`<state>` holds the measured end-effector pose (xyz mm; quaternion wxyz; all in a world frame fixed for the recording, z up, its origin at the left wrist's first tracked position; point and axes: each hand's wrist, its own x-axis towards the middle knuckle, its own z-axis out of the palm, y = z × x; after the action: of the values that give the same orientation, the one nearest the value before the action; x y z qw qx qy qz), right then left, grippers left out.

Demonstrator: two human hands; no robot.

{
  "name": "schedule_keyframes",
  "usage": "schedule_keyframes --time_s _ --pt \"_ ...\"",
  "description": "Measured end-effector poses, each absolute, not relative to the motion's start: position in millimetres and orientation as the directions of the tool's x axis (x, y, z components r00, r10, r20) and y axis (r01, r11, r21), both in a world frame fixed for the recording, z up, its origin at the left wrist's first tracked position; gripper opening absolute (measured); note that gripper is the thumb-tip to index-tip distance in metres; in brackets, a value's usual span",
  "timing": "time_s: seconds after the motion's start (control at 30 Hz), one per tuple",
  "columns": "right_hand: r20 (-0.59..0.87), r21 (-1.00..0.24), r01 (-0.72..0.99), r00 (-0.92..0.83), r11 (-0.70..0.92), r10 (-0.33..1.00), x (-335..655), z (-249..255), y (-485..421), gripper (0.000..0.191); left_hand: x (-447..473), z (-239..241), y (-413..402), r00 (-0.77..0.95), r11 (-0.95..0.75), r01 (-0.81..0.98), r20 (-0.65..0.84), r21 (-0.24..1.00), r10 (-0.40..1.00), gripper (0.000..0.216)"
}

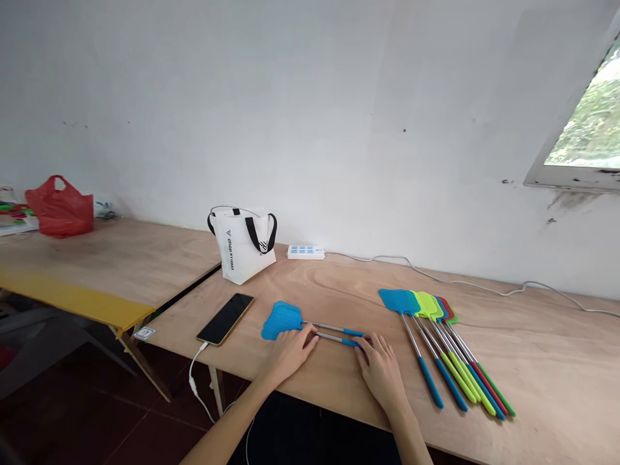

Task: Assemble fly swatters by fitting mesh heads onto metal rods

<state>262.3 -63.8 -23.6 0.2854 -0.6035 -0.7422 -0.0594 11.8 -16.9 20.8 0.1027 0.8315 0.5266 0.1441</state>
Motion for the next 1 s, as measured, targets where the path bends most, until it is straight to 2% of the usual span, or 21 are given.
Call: schedule_keyframes --time_s 0.23,0.5,0.8,1.0 --pt "0.494 -0.237 0.935 -0.118 0.263 0.862 264 -25 -64 0.033 14 16 -16 0.394 -0.417 0.864 0.137 0.282 0.909 0.024" --pt "0.504 -0.198 0.944 -0.131 0.262 0.854 263 -25 -63 0.033 15 7 -12 0.348 -0.394 0.863 0.194 0.317 0.917 0.02" --pt "0.478 -0.242 0.936 -0.116 0.257 0.871 263 -25 -63 0.034 12 1 -11 0.386 -0.518 0.793 0.392 0.32 0.835 0.015" --pt "0.479 -0.243 0.937 -0.109 0.25 0.871 262 -26 -63 0.032 11 7 -15 0.44 -0.546 0.786 0.358 0.29 0.824 0.016"
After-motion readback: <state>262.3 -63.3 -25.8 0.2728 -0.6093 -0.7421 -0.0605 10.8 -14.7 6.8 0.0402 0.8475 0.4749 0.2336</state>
